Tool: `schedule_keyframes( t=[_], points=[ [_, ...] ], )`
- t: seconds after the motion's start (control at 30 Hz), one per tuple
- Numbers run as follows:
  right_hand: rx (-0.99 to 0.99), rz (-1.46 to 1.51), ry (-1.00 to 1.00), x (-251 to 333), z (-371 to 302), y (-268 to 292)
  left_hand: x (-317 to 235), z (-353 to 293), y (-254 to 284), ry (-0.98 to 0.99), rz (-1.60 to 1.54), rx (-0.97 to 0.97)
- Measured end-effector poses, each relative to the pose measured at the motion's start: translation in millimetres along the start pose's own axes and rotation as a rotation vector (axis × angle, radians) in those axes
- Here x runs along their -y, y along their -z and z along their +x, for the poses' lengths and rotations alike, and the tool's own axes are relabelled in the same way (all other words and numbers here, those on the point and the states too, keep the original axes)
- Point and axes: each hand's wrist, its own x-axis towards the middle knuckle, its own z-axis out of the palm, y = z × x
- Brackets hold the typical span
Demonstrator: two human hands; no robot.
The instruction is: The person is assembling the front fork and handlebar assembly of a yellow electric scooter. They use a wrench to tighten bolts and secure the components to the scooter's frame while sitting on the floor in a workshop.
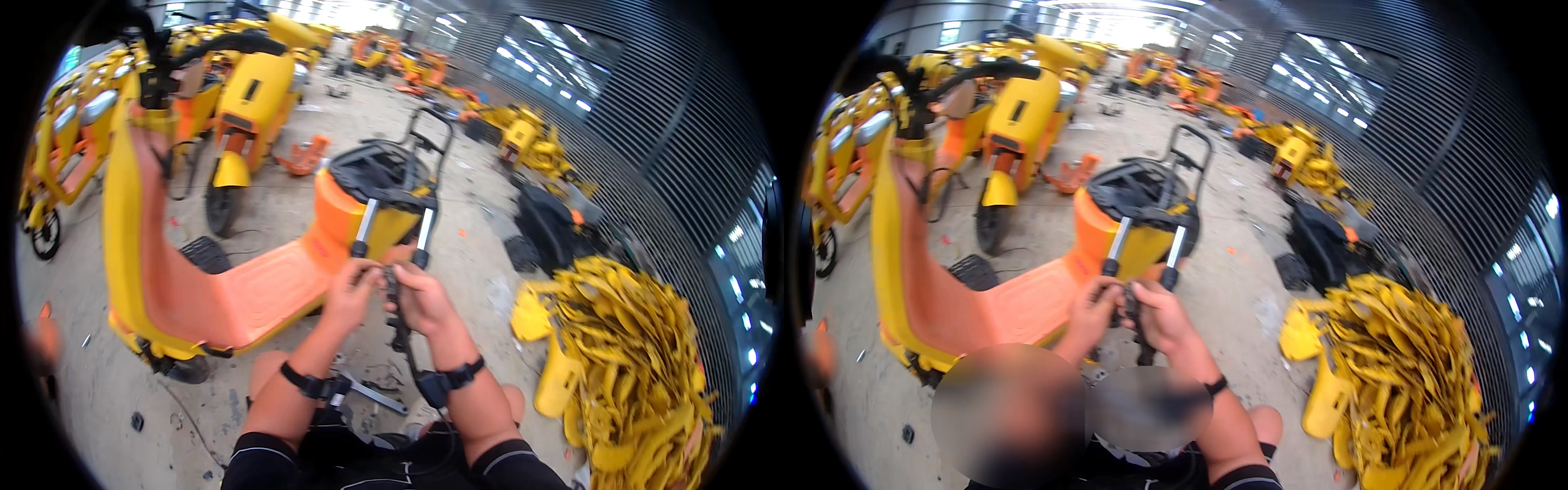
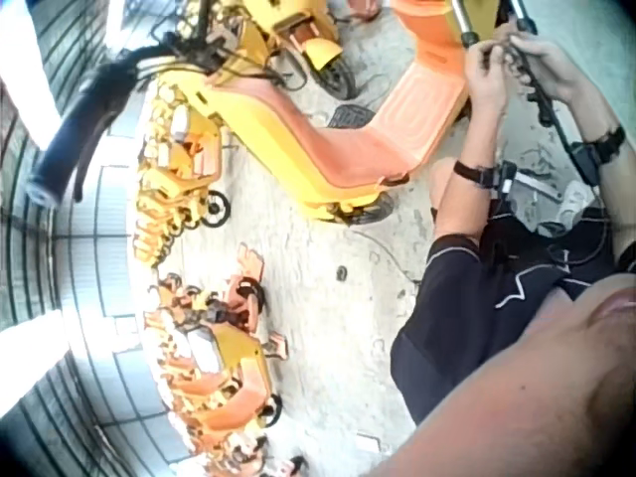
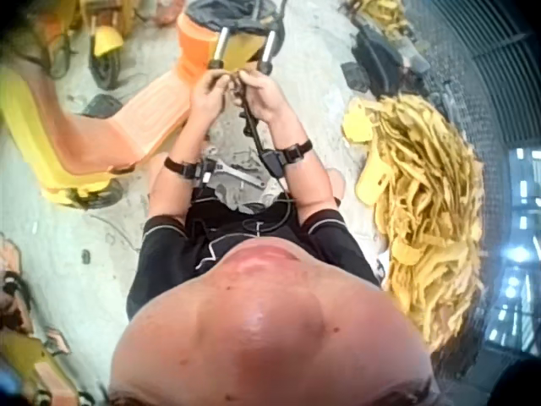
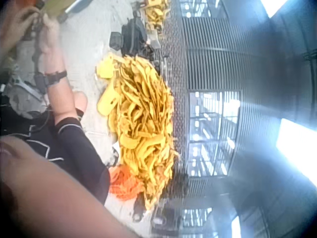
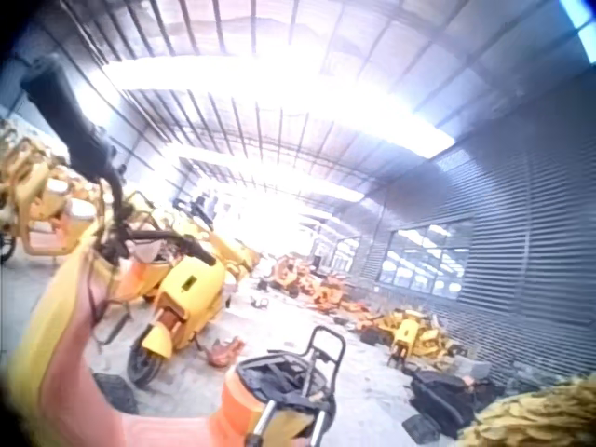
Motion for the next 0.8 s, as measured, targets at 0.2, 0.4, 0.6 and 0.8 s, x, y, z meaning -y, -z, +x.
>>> schedule_keyframes(
  t=[0.2,0.4,0.6,0.8],
  points=[
    [-0.116,-0.089,-0.061,0,-7,-1,-17,-3,-11,-0.248,0.316,-0.111],
    [-0.171,-0.344,-0.030,1,-7,-14,-23,-6,-10,-0.325,0.426,-0.228],
    [-0.195,-1.001,0.185,29,-2,-15,-13,9,-19,-0.195,0.226,-0.140],
    [-0.151,-1.485,0.333,86,68,18,9,32,9,-0.047,0.376,-0.275]
  ],
)
